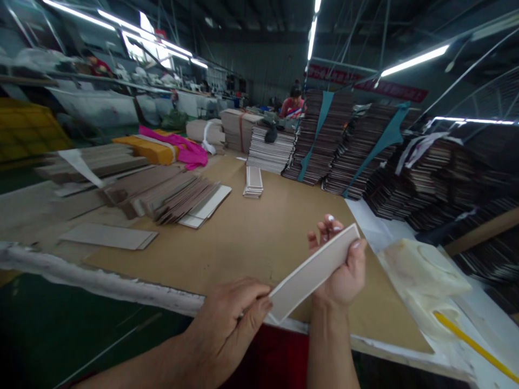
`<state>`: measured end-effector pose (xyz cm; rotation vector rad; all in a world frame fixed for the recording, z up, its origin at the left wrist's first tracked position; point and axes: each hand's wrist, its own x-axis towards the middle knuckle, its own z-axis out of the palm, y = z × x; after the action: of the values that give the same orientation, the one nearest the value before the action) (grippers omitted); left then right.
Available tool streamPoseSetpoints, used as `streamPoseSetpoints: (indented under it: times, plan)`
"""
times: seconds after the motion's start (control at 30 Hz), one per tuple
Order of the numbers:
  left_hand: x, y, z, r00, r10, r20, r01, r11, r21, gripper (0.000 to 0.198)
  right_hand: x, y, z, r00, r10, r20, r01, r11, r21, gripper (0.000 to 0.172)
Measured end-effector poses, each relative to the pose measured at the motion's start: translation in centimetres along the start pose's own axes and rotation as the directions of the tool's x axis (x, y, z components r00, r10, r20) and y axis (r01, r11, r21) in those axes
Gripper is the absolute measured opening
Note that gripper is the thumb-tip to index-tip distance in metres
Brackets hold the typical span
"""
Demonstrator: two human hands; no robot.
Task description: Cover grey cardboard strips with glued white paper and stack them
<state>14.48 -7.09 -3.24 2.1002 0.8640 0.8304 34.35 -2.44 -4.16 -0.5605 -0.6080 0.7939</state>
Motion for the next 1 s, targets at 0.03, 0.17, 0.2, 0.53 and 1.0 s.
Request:
streamPoseSetpoints:
  times: [0.03,0.17,0.2,0.53,1.0]
  plan:
    - [0.0,-0.4,0.0,1.0,-0.002,0.006,0.002,0.999,0.037,0.038,-0.1,-0.1,0.0,1.0,-0.007,-0.017,0.006,0.999,-0.035,0.036]
    - [0.0,-1.9,0.4,1.0,0.011,-0.001,-0.011,0.98,0.198,0.04,-0.4,0.2,0.3,0.994,-0.023,-0.103,0.011,0.994,-0.113,0.039]
    - [0.0,-2.2,0.5,1.0,0.003,-0.016,0.0,0.975,0.224,0.04,-0.4,0.3,0.4,0.992,-0.021,-0.126,0.006,0.993,-0.115,0.038]
    - [-0.1,-4.8,-1.6,0.963,-0.216,-0.163,0.193,0.971,-0.142,0.031,0.5,0.5,-0.1,0.989,0.034,-0.143,-0.048,0.994,-0.095,0.033]
    - [4.4,-5.2,0.3,0.897,-0.422,0.133,0.423,0.727,-0.541,0.053,-0.2,3.0,1.0,0.94,0.341,0.015,-0.337,0.934,-0.115,0.067]
